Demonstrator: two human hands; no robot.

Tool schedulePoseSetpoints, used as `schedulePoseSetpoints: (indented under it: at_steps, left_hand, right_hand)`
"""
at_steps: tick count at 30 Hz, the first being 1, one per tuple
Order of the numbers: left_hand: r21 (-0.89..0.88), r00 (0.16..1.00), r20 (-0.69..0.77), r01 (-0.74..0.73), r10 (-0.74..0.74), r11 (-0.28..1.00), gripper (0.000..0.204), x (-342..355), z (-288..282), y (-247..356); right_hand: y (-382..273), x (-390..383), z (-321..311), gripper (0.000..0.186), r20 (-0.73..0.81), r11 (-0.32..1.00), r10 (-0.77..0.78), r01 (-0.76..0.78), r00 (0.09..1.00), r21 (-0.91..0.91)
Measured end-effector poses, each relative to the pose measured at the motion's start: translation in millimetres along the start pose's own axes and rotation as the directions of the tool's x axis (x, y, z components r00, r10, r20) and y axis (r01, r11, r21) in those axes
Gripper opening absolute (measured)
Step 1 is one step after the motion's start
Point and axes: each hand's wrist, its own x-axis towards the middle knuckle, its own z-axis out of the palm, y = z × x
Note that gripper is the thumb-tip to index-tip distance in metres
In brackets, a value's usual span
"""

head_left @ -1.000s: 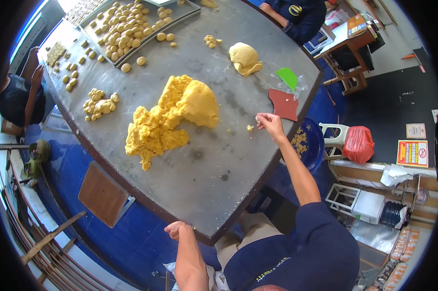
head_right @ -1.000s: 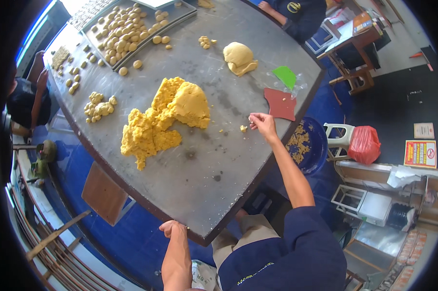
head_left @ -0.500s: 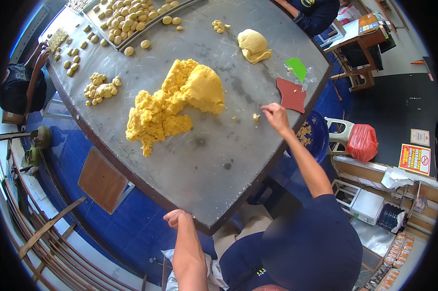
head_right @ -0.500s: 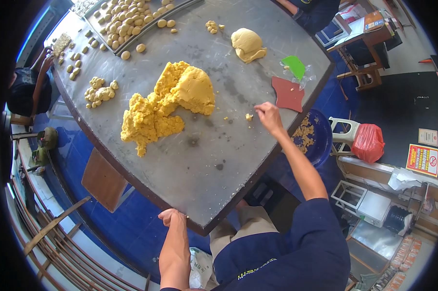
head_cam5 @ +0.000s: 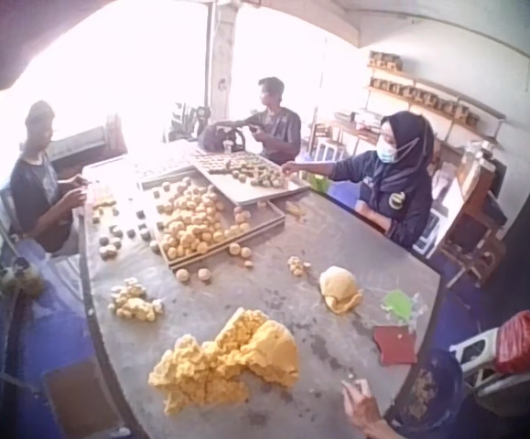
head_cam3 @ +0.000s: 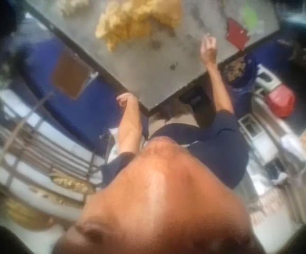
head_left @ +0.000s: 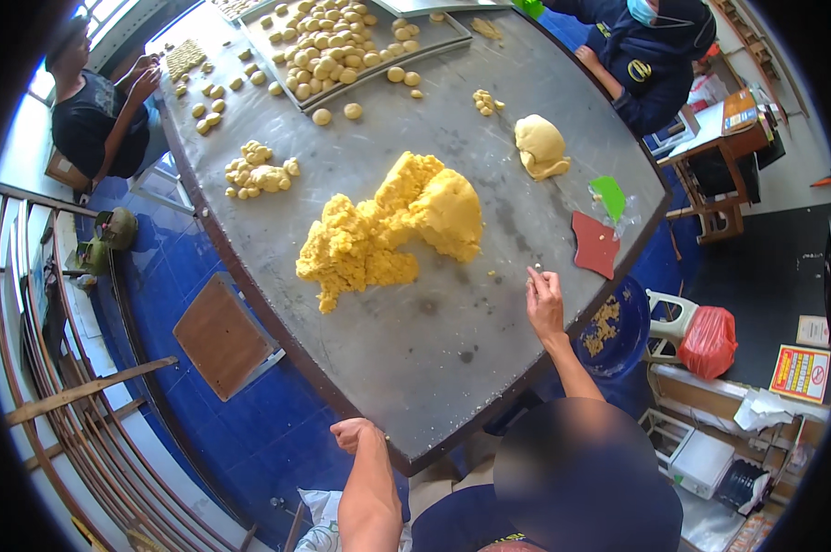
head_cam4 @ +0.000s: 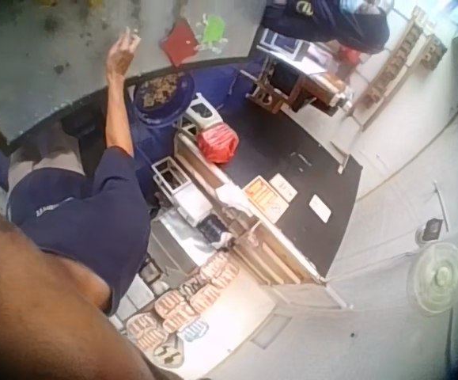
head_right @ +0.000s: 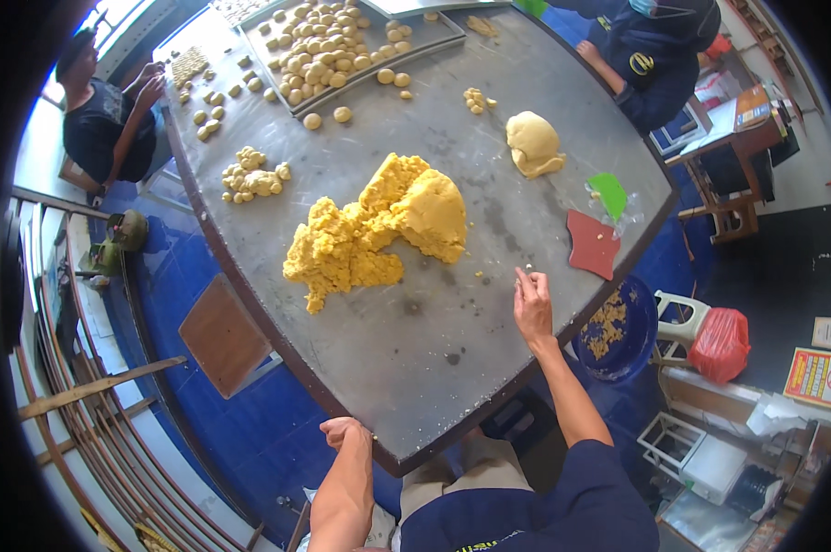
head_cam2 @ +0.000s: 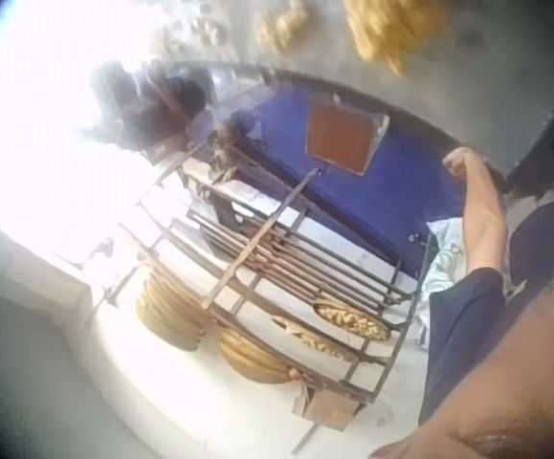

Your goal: The person shapes portions of dough by hand on a metal table, places the shaped pieces onto a tray, and later uses a red scraper to gather and flatten more dough on the table.

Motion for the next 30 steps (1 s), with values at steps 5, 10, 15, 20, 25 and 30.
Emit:
schedulePoseSetpoints:
  at_steps: [5,10,15,20,25,30]
  left_hand:
    - [-0.017,0.999,-0.031,-0.025,0.025,1.0,0.052,-6,0,0]
    - [0.032,0.999,0.013,-0.047,0.046,0.998,0.054,-16,-16,6]
    - [0.016,0.996,-0.055,-0.065,0.065,0.998,0.051,-20,-15,6]
    - [0.003,0.995,-0.088,-0.039,0.039,0.999,0.049,-26,-18,10]
    - [0.016,0.997,-0.074,-0.011,0.012,1.0,0.047,-22,-17,10]
    - [0.003,0.995,-0.078,-0.07,0.07,0.998,0.052,-22,-13,6]
  right_hand:
    - [7,2,9,0.019,0.034,0.945,0.143,-0.147,0.989,0.292]
    - [-13,13,4,0.021,0.262,0.774,0.328,-0.417,0.908,0.476]
    - [-36,29,-1,0.025,0.276,0.506,0.265,-0.377,0.924,0.776]
    - [-52,37,-18,0.028,0.38,0.474,0.228,-0.443,0.896,0.761]
    - [-71,40,-18,0.022,0.399,0.392,0.188,-0.441,0.897,0.807]
    - [-78,44,-18,0.014,0.325,0.431,0.132,-0.35,0.936,0.832]
